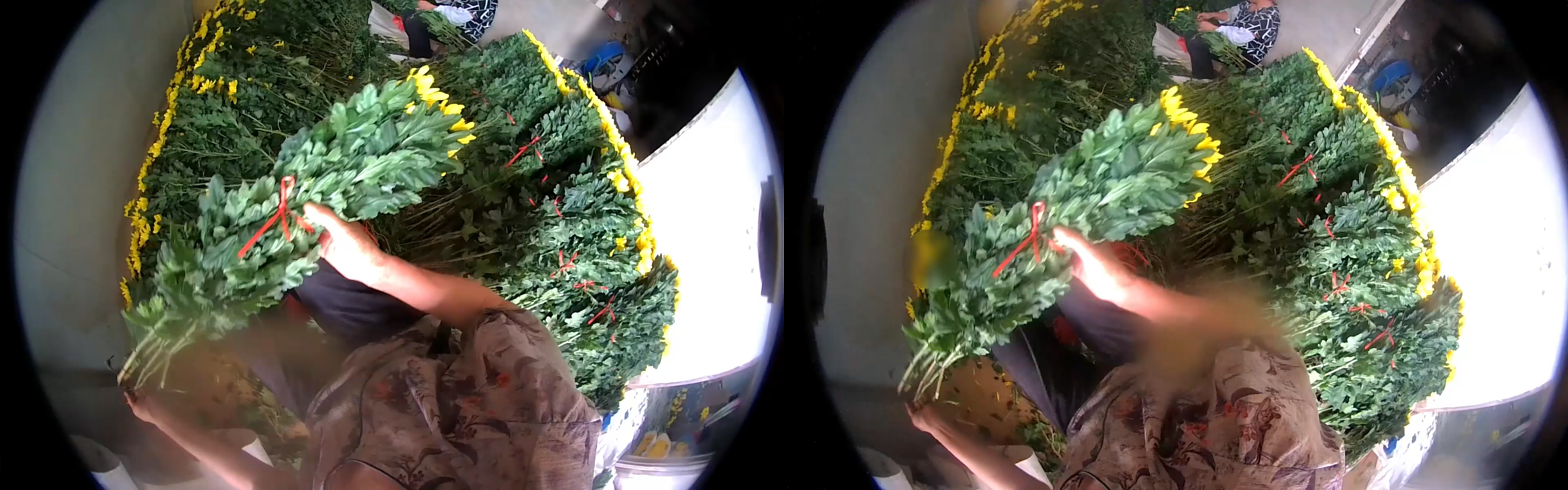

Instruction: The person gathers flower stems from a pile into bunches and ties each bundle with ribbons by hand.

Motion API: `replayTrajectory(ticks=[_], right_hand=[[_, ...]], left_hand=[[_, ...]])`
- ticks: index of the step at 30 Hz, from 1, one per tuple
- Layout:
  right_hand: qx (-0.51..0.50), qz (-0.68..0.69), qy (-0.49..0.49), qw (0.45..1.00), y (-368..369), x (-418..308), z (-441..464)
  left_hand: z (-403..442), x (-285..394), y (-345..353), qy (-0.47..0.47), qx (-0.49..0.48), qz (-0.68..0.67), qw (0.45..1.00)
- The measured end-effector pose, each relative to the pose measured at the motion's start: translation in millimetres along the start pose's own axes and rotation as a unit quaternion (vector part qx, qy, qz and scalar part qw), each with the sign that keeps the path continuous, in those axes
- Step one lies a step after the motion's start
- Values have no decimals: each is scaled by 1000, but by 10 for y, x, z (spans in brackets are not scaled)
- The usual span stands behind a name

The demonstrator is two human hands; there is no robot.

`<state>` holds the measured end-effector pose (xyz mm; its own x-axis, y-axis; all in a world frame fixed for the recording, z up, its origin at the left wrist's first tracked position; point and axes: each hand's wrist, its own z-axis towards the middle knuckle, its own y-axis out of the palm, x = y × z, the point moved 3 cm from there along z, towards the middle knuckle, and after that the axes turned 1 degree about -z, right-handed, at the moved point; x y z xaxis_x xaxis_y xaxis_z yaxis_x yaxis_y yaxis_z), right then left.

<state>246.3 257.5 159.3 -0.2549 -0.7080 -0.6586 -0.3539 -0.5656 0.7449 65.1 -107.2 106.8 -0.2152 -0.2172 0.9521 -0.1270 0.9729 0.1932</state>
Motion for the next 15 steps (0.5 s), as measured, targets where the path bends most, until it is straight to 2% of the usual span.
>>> replayTrajectory(ticks=[2,3,4,6,7,9,10,12,14,15], right_hand=[[64,-12,-42,997,186,-28,-119],[49,-21,-11,999,118,-42,-110],[55,-24,-46,997,148,-155,-157],[109,-73,-44,990,-14,-482,-201],[129,-69,-81,986,9,-729,-244],[152,-203,-176,951,96,-1316,-409],[177,-228,-251,924,37,-1540,-423],[161,-320,-389,849,98,-1927,-592],[96,-328,-476,811,453,-2277,-973],[151,-362,-453,800,516,-2450,-1145]], left_hand=[[29,3,-58,12,-1,31,999],[58,18,-98,21,3,48,999],[107,29,-144,31,8,69,997],[257,75,-258,63,24,126,990],[360,96,-336,83,36,162,983],[590,214,-512,155,68,272,947],[712,274,-579,198,84,337,917],[988,388,-629,295,115,513,798],[1321,380,-471,359,109,661,650],[1527,318,-272,377,62,693,611]])
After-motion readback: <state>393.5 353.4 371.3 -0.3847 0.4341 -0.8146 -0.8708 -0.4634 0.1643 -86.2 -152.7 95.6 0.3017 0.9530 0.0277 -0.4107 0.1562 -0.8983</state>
